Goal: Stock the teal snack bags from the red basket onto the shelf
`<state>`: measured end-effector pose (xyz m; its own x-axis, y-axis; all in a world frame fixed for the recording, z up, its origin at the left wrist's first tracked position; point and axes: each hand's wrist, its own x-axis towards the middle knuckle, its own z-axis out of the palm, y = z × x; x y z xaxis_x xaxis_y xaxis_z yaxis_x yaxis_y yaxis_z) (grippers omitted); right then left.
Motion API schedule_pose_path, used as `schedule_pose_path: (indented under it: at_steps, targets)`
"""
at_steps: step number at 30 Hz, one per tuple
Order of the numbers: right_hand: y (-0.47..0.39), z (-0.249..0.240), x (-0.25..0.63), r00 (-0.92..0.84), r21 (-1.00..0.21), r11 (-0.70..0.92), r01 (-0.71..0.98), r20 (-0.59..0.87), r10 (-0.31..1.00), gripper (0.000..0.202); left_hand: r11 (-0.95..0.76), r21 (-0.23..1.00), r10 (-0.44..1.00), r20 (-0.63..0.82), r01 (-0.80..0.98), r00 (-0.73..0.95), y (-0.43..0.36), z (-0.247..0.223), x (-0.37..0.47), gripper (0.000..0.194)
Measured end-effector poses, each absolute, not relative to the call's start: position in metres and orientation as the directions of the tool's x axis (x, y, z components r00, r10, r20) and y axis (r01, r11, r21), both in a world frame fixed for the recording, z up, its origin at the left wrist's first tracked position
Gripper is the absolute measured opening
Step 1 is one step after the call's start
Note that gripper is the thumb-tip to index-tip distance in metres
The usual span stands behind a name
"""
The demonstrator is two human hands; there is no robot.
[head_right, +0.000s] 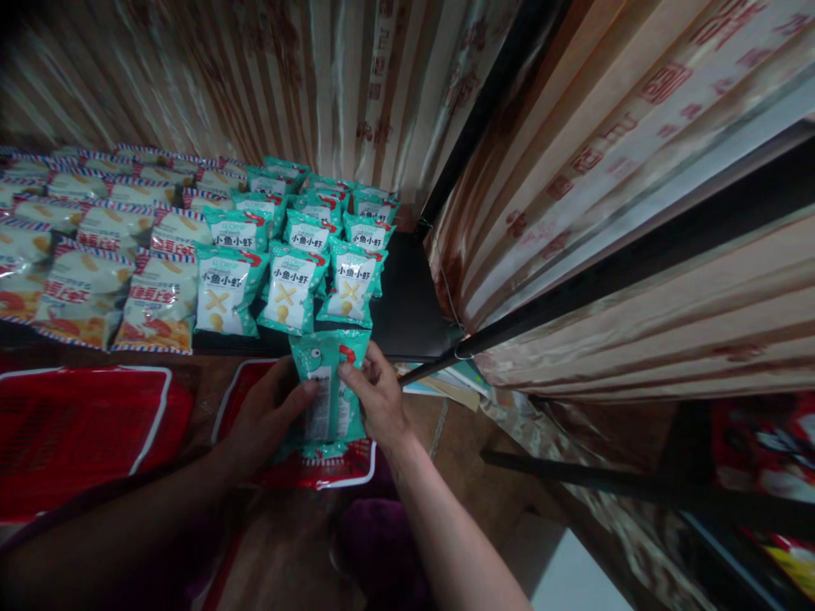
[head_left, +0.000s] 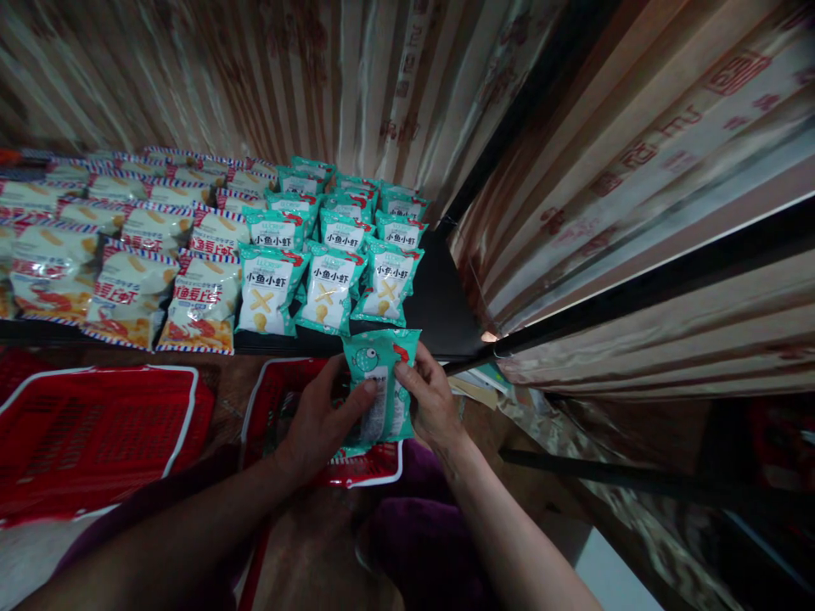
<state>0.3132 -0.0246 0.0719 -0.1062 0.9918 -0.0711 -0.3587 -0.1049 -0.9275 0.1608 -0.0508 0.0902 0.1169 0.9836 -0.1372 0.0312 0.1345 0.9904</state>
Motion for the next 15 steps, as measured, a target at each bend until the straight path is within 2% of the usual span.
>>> schedule_pose_path:
  at_steps: [7,15]
  targets:
    - [-0.0268,0.0656,0.3145,-0.121,-0.939,-0.049,-0.341,-0.007,0.993,0.032,0.139,0.986,0.985,-0.147,0.086,0.089,-0.0504,0.0909,0.163,0.037]
    - [-0.0272,0.0676,0.3126,-0.022,-0.946,-0.087,-0.313,-0.084,0.996,0.027,0.147,0.989,0.983,-0.15,0.029,0.109,-0.049,0.0868,0.1606,0.038]
